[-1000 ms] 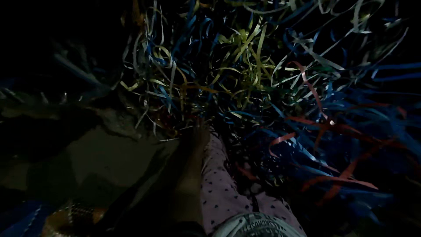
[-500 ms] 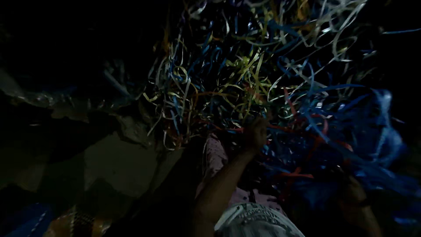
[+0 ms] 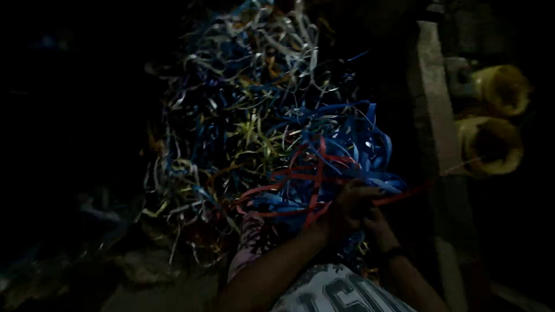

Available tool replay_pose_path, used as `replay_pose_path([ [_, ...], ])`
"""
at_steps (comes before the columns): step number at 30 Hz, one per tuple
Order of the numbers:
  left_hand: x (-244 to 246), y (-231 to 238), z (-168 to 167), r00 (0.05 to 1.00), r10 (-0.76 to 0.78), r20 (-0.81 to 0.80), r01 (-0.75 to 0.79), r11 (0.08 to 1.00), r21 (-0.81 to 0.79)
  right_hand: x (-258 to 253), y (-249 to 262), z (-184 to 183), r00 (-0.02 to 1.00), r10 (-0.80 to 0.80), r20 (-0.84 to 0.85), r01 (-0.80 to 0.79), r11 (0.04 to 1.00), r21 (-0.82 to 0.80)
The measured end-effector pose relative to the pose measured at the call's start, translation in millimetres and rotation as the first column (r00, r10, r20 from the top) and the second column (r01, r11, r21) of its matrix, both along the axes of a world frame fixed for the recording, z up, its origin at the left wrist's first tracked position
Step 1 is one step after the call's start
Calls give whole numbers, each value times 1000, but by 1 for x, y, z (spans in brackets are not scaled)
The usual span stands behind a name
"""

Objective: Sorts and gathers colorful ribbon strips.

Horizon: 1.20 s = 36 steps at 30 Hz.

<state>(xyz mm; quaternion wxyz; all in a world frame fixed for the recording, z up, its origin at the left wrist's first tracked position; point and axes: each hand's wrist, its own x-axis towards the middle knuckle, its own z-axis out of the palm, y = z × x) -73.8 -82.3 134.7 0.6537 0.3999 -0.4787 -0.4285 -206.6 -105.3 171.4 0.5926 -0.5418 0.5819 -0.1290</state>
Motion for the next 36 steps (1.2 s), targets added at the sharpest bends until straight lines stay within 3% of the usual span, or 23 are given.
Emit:
replay_pose_path([
  [2,7,19,-1,989,-135,57,133,991,32,7,-14,-12,952,-157,261,139,986,88],
  [3,14,29,-2,981,-165,99,158,985,75,12,-23,-19,860,-317,399,238,942,236],
  [5,32,50,2,957,-201,211,160,967,197,13,-38,-23,685,-534,496,305,828,470],
  [9,75,97,0,852,-177,493,-12,934,357,4,-58,-20,457,-766,453,447,638,627],
  [14,133,152,-23,705,-123,698,-233,890,392,-10,-68,-16,349,-840,415,525,542,656],
  [18,159,179,-26,591,-122,797,-280,896,345,-14,-60,-16,356,-809,468,389,583,713],
  [22,180,206,-23,540,-66,839,-379,871,312,-21,-55,-25,310,-728,611,327,685,651],
  [28,218,252,-13,494,-134,859,-485,778,400,-38,-59,-31,223,-573,788,336,805,490],
  [30,234,272,-13,474,-211,855,-505,730,460,-44,-64,-32,238,-554,798,355,814,459],
  [33,246,291,-23,402,-232,886,-525,734,430,-46,-67,-31,292,-537,791,374,826,422],
  [36,250,292,-28,388,-305,870,-522,705,480,-40,-67,-31,274,-544,793,380,819,430],
])
